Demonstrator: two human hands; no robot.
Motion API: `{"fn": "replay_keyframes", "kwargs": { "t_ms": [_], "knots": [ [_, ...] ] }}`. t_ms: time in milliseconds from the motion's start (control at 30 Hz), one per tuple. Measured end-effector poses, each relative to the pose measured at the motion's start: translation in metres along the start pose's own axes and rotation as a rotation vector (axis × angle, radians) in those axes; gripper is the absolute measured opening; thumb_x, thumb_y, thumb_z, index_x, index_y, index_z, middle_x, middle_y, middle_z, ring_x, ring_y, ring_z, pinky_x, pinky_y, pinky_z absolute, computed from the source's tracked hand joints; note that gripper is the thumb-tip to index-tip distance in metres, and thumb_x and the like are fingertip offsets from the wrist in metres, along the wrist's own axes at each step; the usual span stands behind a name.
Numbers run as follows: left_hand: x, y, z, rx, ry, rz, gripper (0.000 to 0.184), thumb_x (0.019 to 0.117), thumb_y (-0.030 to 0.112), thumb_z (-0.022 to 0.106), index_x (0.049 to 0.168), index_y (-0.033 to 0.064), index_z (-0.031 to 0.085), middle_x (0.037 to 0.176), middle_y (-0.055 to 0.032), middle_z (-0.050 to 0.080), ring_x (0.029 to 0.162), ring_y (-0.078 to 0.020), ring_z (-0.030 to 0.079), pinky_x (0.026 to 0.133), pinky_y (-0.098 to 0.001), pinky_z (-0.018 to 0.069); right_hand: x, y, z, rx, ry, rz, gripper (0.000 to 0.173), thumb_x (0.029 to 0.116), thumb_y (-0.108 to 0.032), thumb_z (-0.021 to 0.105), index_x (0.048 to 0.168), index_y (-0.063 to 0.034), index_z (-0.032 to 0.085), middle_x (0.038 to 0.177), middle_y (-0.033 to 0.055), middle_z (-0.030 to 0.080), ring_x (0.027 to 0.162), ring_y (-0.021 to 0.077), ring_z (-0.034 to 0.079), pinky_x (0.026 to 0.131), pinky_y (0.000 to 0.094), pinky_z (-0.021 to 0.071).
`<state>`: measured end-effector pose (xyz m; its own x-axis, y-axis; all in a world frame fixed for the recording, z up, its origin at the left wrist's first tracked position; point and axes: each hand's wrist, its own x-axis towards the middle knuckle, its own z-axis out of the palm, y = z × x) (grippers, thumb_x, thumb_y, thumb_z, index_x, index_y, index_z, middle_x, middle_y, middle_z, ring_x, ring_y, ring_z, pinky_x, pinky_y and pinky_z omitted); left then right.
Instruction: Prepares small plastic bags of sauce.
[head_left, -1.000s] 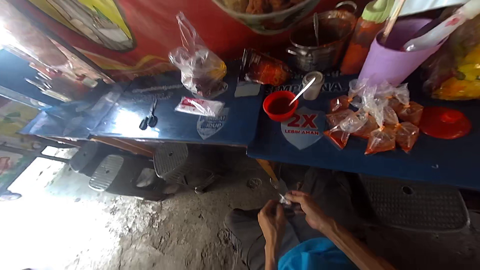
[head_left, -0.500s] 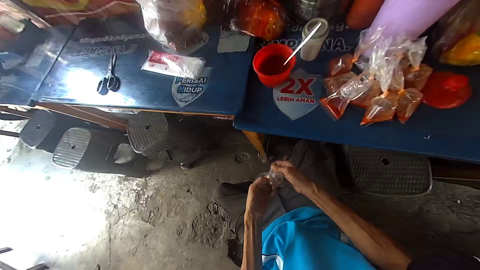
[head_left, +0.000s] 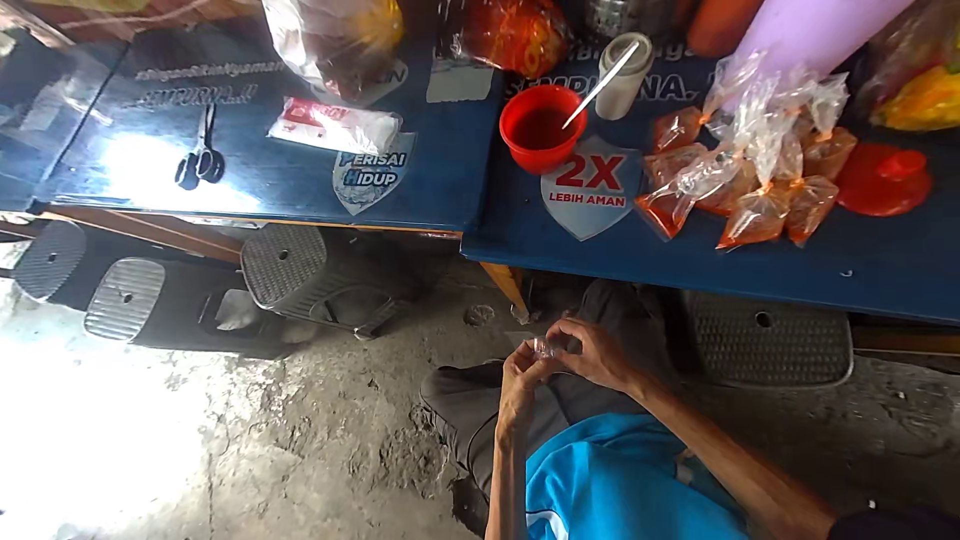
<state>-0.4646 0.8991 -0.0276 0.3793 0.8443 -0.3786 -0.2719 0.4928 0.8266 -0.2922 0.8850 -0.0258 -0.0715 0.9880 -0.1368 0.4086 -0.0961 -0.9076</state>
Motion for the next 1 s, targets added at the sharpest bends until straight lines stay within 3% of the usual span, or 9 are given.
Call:
{"fn": "replay_keyframes", "kwargs": {
  "t_ms": [100, 200, 267, 367, 500, 633, 800, 867, 1000],
  "knots": [
    [-0.002, -0.003, 0.006, 0.325, 0.127, 0.074, 0.036, 0.0799, 0.001, 0.073, 0.112, -0.0058, 0.058, 0.088, -0.0076, 0.07, 0.076, -0.0091, 0.068, 0.072, -0.0259, 0.0586, -0.003, -0.006, 0.005, -0.079, 0.078, 0.045, 0.024, 0.0943, -0.016, 0.063, 0.111, -0.0006, 0.07, 0.103, 0.0149, 0.072, 0.095, 0.0232, 0.069, 0.087, 0.0402, 0.0558],
    [-0.002, -0.01, 0.013, 0.83, 0.362, 0.219, 0.053, 0.0829, 0.018, 0.076, 0.127, -0.0061, 0.057, 0.107, -0.0174, 0.067, 0.079, -0.0207, 0.067, 0.07, -0.0387, 0.0568, -0.005, -0.008, 0.011, -0.113, 0.154, 0.053, 0.023, 0.0953, -0.015, 0.063, 0.111, 0.0005, 0.069, 0.102, 0.0162, 0.071, 0.091, 0.0244, 0.07, 0.084, 0.0407, 0.0566],
    [0.001, -0.013, 0.017, 1.067, 0.474, 0.377, 0.042, 0.0848, 0.015, 0.073, 0.12, -0.0047, 0.063, 0.104, -0.0186, 0.066, 0.076, -0.024, 0.067, 0.064, -0.0397, 0.0562, -0.006, -0.01, 0.013, -0.113, 0.146, 0.063, 0.023, 0.0954, -0.014, 0.062, 0.112, 0.0018, 0.069, 0.102, 0.017, 0.07, 0.09, 0.024, 0.069, 0.083, 0.0389, 0.0565],
    [0.007, -0.017, 0.021, 1.289, 0.54, 0.492, 0.024, 0.0872, 0.011, 0.068, 0.107, -0.002, 0.07, 0.086, -0.0137, 0.071, 0.068, -0.0258, 0.07, 0.059, -0.0432, 0.0557, -0.01, -0.016, 0.016, -0.18, 0.164, 0.112, 0.025, 0.0953, -0.012, 0.061, 0.115, 0.0035, 0.067, 0.107, 0.0201, 0.07, 0.092, 0.0288, 0.07, 0.084, 0.0429, 0.0567],
    [0.007, -0.022, 0.028, 1.258, 0.492, 0.554, 0.016, 0.089, 0.008, 0.066, 0.098, -0.0016, 0.074, 0.083, -0.0126, 0.074, 0.067, -0.0244, 0.072, 0.059, -0.0429, 0.0579, -0.004, -0.006, 0.02, -0.288, 0.294, 0.094, 0.027, 0.0922, -0.01, 0.064, 0.114, 0.0045, 0.066, 0.108, 0.0222, 0.068, 0.096, 0.0338, 0.07, 0.084, 0.0469, 0.0573],
    [0.004, -0.023, 0.036, 1.22, 0.458, 0.554, 0.013, 0.0879, 0.007, 0.068, 0.096, -0.0011, 0.074, 0.085, -0.0132, 0.074, 0.069, -0.0243, 0.072, 0.061, -0.0419, 0.058, 0.004, 0.007, 0.019, -0.261, 0.287, 0.037, 0.024, 0.0948, -0.014, 0.065, 0.112, 0.003, 0.069, 0.106, 0.02, 0.071, 0.097, 0.0329, 0.07, 0.085, 0.0483, 0.0565],
    [0.004, -0.016, 0.036, 1.293, 0.523, 0.389, 0.017, 0.0879, 0.011, 0.069, 0.1, -0.0007, 0.072, 0.087, -0.0141, 0.072, 0.071, -0.0275, 0.071, 0.061, -0.046, 0.0561, 0.003, 0.004, 0.027, -0.293, 0.38, 0.003, 0.021, 0.096, -0.01, 0.061, 0.107, 0.0025, 0.074, 0.102, 0.0191, 0.074, 0.093, 0.0321, 0.073, 0.083, 0.0474, 0.0586],
    [0.006, -0.012, 0.037, 1.309, 0.49, 0.283, 0.022, 0.0905, 0.015, 0.07, 0.104, -0.0021, 0.071, 0.092, -0.0172, 0.073, 0.076, -0.0316, 0.072, 0.067, -0.0502, 0.056, 0.002, 0.004, 0.029, -0.28, 0.358, -0.003, 0.021, 0.0948, -0.007, 0.061, 0.108, 0.0035, 0.073, 0.103, 0.0204, 0.074, 0.095, 0.0337, 0.073, 0.085, 0.0482, 0.058],
    [0.014, -0.003, 0.038, 1.35, 0.492, 0.165, 0.023, 0.0948, 0.015, 0.062, 0.107, -0.0031, 0.069, 0.087, -0.0171, 0.073, 0.078, -0.0352, 0.072, 0.069, -0.0543, 0.0545, 0.002, 0.005, 0.027, -0.337, 0.314, 0.06, 0.021, 0.0956, -0.009, 0.06, 0.109, 0.0037, 0.07, 0.104, 0.0202, 0.072, 0.093, 0.0345, 0.072, 0.082, 0.0496, 0.0575]
  ]
}}
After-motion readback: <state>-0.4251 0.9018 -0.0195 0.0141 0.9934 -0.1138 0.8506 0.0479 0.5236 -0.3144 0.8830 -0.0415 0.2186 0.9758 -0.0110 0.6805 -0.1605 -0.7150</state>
